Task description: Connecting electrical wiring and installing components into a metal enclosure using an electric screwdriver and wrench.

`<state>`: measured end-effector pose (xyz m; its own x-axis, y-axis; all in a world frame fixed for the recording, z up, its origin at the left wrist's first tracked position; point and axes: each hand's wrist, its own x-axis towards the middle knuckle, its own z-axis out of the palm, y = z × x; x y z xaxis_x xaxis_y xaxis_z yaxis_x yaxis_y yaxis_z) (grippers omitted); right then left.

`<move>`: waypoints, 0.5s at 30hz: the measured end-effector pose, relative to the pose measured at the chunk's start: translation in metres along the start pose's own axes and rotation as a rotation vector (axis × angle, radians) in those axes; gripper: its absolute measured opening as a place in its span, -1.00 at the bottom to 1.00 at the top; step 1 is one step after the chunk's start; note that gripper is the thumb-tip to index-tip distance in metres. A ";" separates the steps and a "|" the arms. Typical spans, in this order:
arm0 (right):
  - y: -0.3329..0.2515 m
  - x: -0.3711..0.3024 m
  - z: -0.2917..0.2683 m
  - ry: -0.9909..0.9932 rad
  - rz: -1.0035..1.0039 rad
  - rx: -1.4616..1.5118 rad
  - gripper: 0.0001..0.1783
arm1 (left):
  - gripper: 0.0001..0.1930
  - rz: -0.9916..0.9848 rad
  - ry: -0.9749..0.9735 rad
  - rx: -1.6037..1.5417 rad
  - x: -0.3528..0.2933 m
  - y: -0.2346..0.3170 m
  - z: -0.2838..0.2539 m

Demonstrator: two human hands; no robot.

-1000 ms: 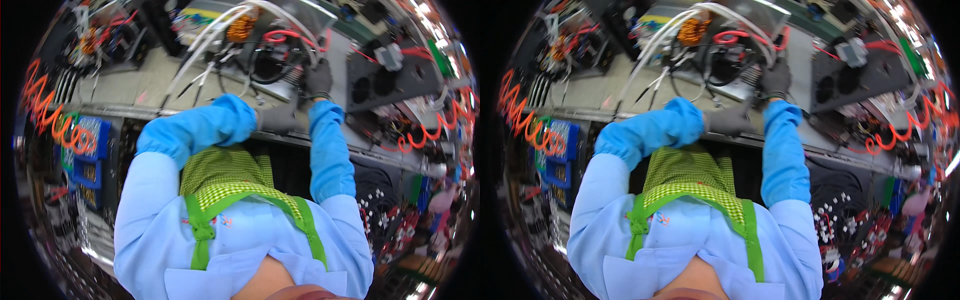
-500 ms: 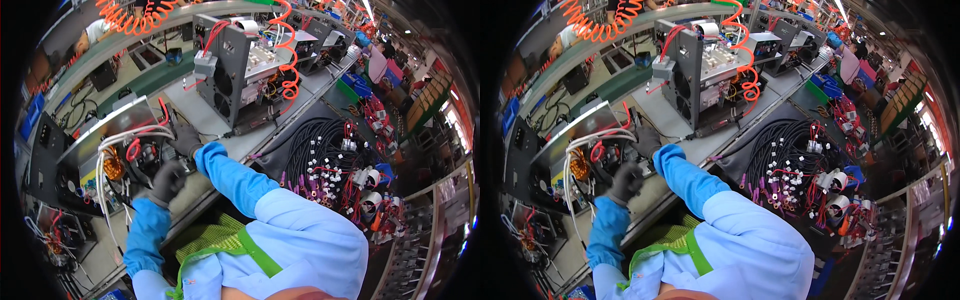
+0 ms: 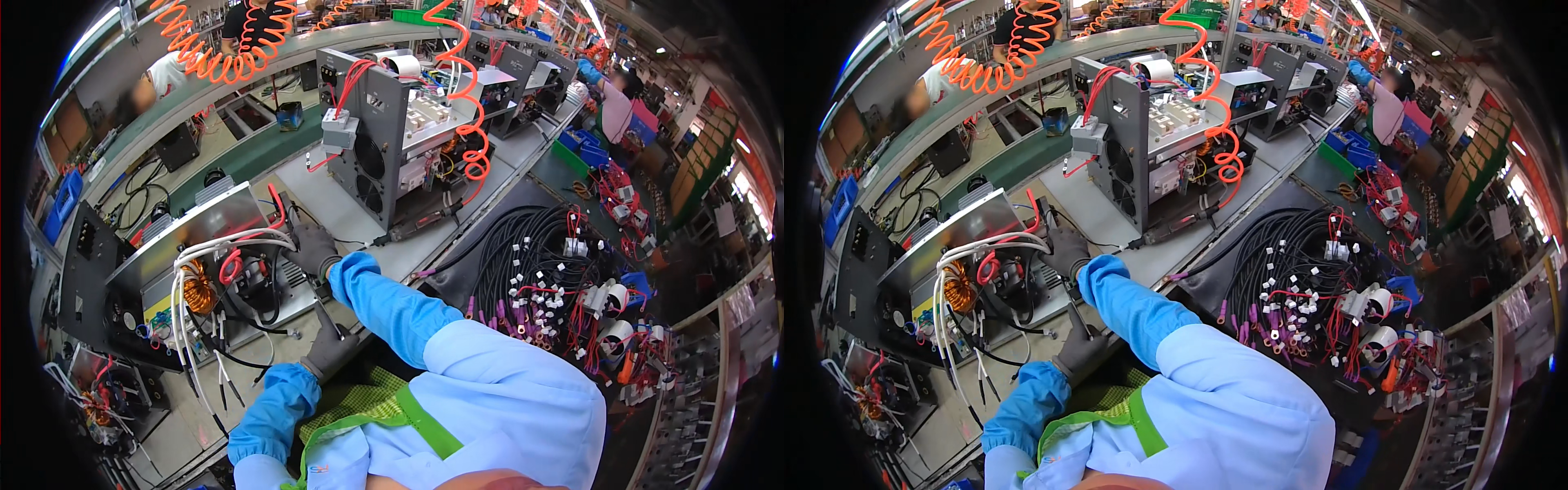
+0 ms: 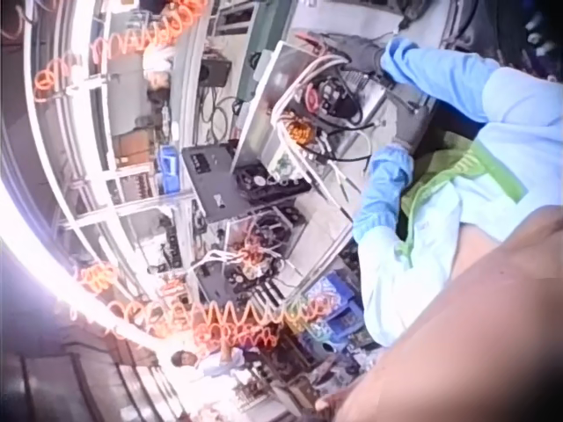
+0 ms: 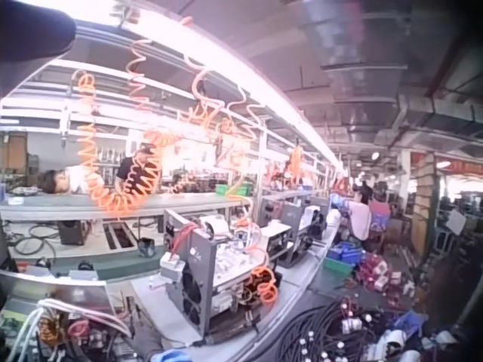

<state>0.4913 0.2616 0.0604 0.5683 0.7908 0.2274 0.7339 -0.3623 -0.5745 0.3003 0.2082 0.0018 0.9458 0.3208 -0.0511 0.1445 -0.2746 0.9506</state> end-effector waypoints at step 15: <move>-0.001 -0.005 -0.004 0.080 0.008 -0.020 -0.42 | -0.42 0.032 -0.008 0.129 0.003 0.025 -0.015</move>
<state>0.4889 0.2558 0.0632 0.6015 0.7460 0.2857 0.7362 -0.3788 -0.5608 0.3021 0.2161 0.0299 0.9527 0.3030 -0.0241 0.1499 -0.3992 0.9045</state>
